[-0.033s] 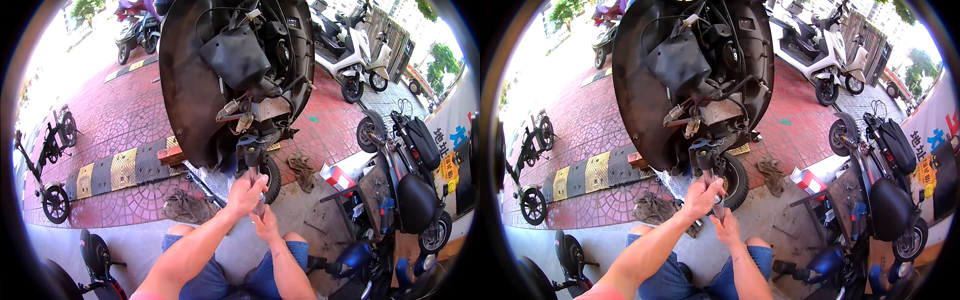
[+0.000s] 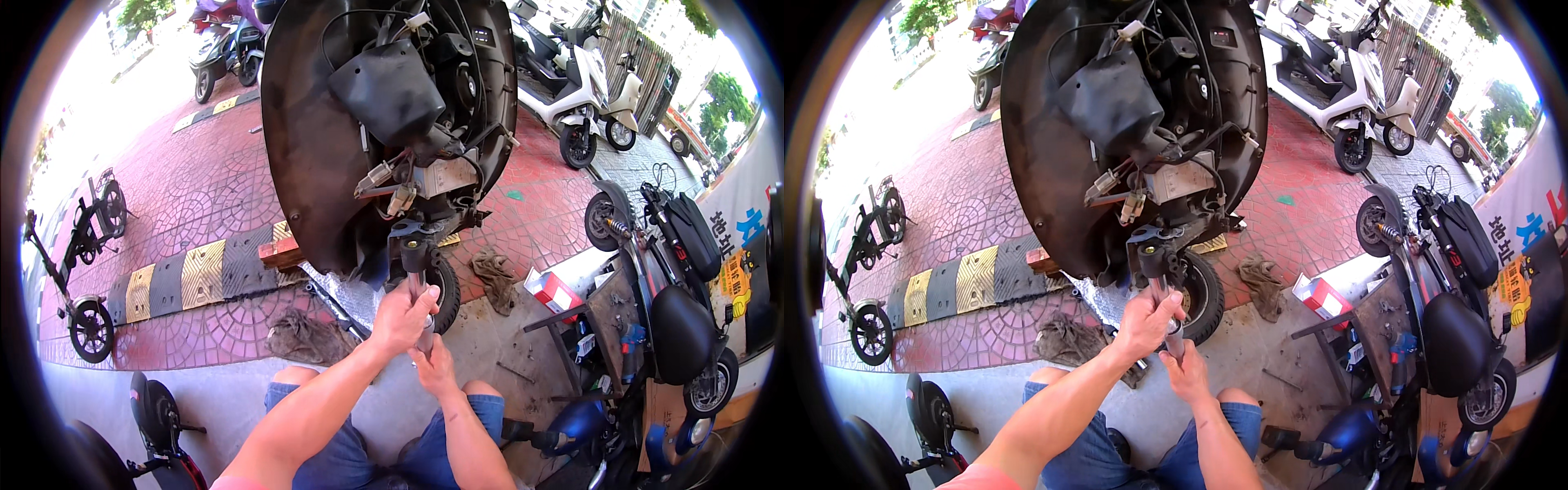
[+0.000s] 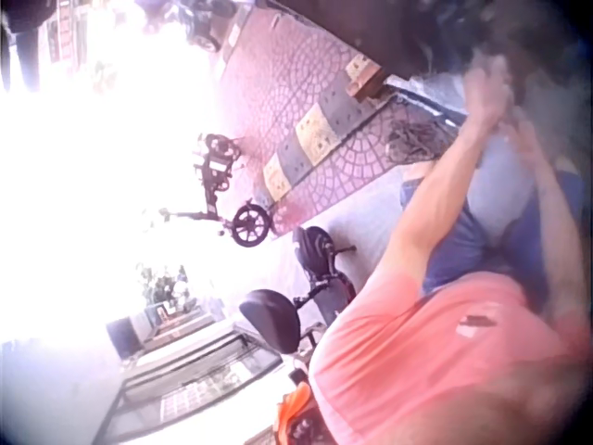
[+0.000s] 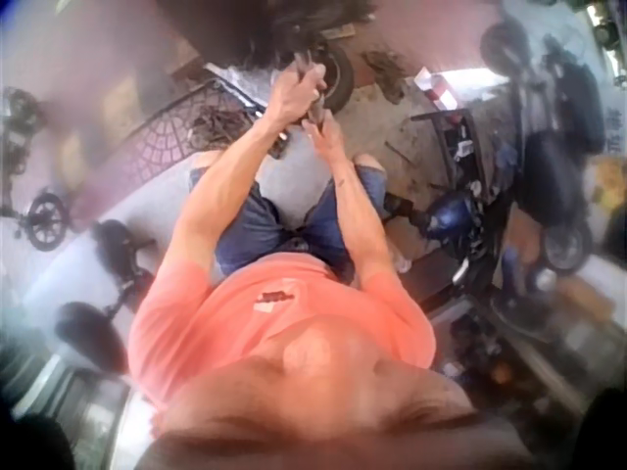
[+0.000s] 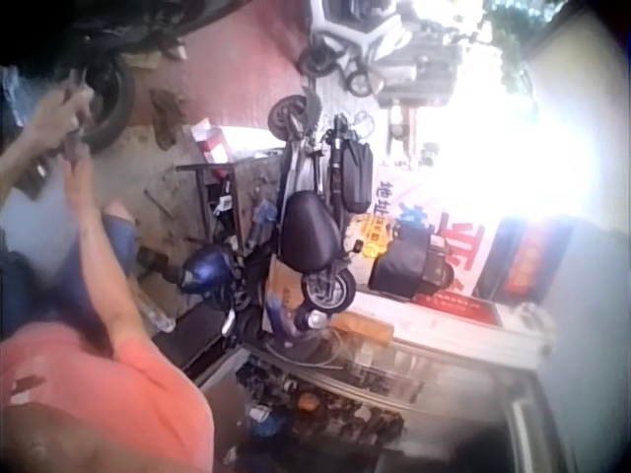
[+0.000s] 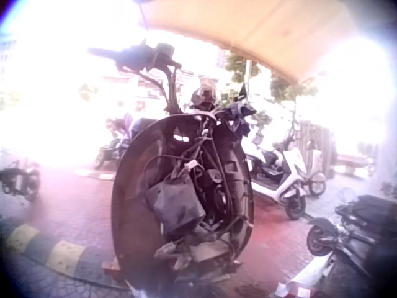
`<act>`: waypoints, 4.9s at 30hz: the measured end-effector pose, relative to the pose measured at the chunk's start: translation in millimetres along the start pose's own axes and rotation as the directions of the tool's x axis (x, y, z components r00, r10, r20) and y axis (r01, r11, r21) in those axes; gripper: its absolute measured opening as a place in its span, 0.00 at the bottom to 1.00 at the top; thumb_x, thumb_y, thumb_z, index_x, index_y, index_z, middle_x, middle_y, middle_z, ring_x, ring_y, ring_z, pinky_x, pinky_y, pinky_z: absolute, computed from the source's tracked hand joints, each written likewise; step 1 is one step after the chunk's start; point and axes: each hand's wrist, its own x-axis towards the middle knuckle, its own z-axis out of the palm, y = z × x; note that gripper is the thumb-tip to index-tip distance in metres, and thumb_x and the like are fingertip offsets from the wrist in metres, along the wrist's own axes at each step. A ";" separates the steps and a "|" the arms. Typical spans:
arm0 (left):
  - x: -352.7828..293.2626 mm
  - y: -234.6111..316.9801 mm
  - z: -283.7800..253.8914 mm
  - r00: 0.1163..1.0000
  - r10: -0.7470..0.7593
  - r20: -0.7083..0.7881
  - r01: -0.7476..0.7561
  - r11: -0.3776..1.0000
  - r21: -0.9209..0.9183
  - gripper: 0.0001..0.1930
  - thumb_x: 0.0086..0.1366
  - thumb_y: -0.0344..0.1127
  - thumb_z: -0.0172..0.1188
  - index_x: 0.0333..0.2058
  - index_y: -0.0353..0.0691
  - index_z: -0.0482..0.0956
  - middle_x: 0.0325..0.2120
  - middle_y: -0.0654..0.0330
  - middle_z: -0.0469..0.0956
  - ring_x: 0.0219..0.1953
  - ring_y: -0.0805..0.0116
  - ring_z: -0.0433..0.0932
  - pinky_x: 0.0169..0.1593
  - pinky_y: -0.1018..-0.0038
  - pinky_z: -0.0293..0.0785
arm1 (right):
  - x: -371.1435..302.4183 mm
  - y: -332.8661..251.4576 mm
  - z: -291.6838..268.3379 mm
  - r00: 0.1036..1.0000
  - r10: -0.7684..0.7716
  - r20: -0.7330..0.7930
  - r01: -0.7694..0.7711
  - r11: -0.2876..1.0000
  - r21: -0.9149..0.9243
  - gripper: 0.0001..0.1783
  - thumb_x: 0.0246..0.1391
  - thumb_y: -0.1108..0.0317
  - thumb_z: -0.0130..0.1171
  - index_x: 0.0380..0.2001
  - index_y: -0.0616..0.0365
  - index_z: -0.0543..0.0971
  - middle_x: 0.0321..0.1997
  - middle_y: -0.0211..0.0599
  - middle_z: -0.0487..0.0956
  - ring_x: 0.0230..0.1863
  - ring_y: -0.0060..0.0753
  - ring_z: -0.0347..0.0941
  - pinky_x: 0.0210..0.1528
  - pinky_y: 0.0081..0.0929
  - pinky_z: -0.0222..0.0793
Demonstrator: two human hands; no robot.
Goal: The person removes plastic wrap from a motorcycle fork, slides it into the bracket on the front of the motorcycle, and tightens the bolts using an electric impact wrench.
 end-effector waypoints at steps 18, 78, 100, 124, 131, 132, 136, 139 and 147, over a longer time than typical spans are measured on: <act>3.8 -17.7 23.1 0.936 -0.280 0.212 0.322 0.924 -0.204 0.16 0.69 0.42 0.68 0.25 0.37 0.81 0.24 0.57 0.83 0.25 0.71 0.80 0.31 0.72 0.75 | -3.4 -17.9 -24.0 0.999 0.032 0.030 -0.032 0.999 0.003 0.20 0.60 0.60 0.67 0.50 0.60 0.76 0.45 0.52 0.80 0.48 0.59 0.78 0.51 0.50 0.73; 6.1 0.1 39.4 0.783 -0.621 -0.029 0.606 0.773 -0.185 0.23 0.63 0.54 0.75 0.43 0.44 0.78 0.31 0.62 0.83 0.33 0.69 0.83 0.33 0.65 0.75 | -171.5 -40.9 -293.8 0.714 -0.021 -0.700 0.354 0.873 0.335 0.39 0.53 0.76 0.56 0.70 0.70 0.65 0.64 0.67 0.76 0.34 0.31 0.78 0.40 0.26 0.76; 6.3 -1.3 25.9 0.844 -0.520 0.131 0.535 0.796 -0.283 0.15 0.68 0.42 0.71 0.28 0.42 0.77 0.26 0.59 0.82 0.32 0.62 0.84 0.40 0.66 0.80 | -178.4 -20.0 -291.9 0.559 0.096 -0.824 0.350 0.873 0.339 0.26 0.59 0.76 0.63 0.61 0.65 0.74 0.49 0.45 0.83 0.37 0.28 0.75 0.47 0.27 0.73; 4.4 10.7 22.6 0.823 -0.554 0.125 0.566 0.819 -0.097 0.12 0.74 0.46 0.62 0.33 0.46 0.79 0.30 0.62 0.83 0.38 0.68 0.87 0.20 0.78 0.62 | -254.9 252.6 -130.6 0.208 0.428 -0.879 -0.399 0.858 0.323 0.33 0.60 0.54 0.74 0.60 0.66 0.78 0.59 0.43 0.82 0.58 0.37 0.78 0.65 0.37 0.69; 10.1 14.1 21.5 0.793 -0.576 0.198 0.593 0.804 -0.041 0.12 0.72 0.45 0.63 0.33 0.45 0.81 0.33 0.54 0.86 0.27 0.74 0.78 0.22 0.78 0.61 | -288.7 255.8 -124.4 0.312 0.499 -0.809 -0.485 0.815 0.316 0.31 0.60 0.59 0.73 0.62 0.62 0.77 0.60 0.40 0.82 0.61 0.34 0.77 0.66 0.33 0.68; 8.0 11.1 15.1 0.796 -0.572 0.199 0.592 0.803 -0.061 0.12 0.72 0.45 0.64 0.33 0.45 0.80 0.33 0.54 0.86 0.26 0.74 0.78 0.21 0.78 0.61 | -292.9 239.7 -132.9 0.368 0.617 -0.696 -0.569 0.741 0.356 0.27 0.61 0.63 0.70 0.61 0.61 0.79 0.57 0.39 0.83 0.57 0.33 0.80 0.62 0.33 0.71; 12.2 6.8 10.5 0.803 -0.550 0.231 0.577 0.813 -0.069 0.12 0.72 0.45 0.64 0.34 0.44 0.80 0.33 0.52 0.86 0.25 0.75 0.77 0.20 0.79 0.61 | -331.5 249.8 -162.4 0.407 0.534 -0.741 -0.619 0.758 0.206 0.12 0.67 0.66 0.58 0.46 0.60 0.84 0.42 0.38 0.87 0.45 0.40 0.84 0.49 0.38 0.76; 15.0 5.8 7.3 0.811 -0.542 0.222 0.564 0.824 -0.049 0.12 0.72 0.44 0.64 0.34 0.43 0.79 0.33 0.53 0.86 0.26 0.75 0.79 0.20 0.79 0.62 | -336.5 256.1 -204.0 0.077 0.814 -0.576 -0.208 0.578 0.789 0.16 0.69 0.59 0.58 0.51 0.57 0.83 0.47 0.34 0.85 0.41 0.35 0.82 0.44 0.33 0.76; 16.9 1.4 0.7 0.810 -0.539 0.231 0.569 0.818 -0.084 0.14 0.72 0.42 0.64 0.29 0.49 0.70 0.32 0.61 0.85 0.39 0.71 0.86 0.21 0.79 0.62 | -277.0 219.2 -284.6 0.197 0.888 -0.416 -0.326 0.459 0.826 0.20 0.62 0.45 0.67 0.42 0.50 0.84 0.36 0.26 0.83 0.34 0.25 0.78 0.36 0.32 0.72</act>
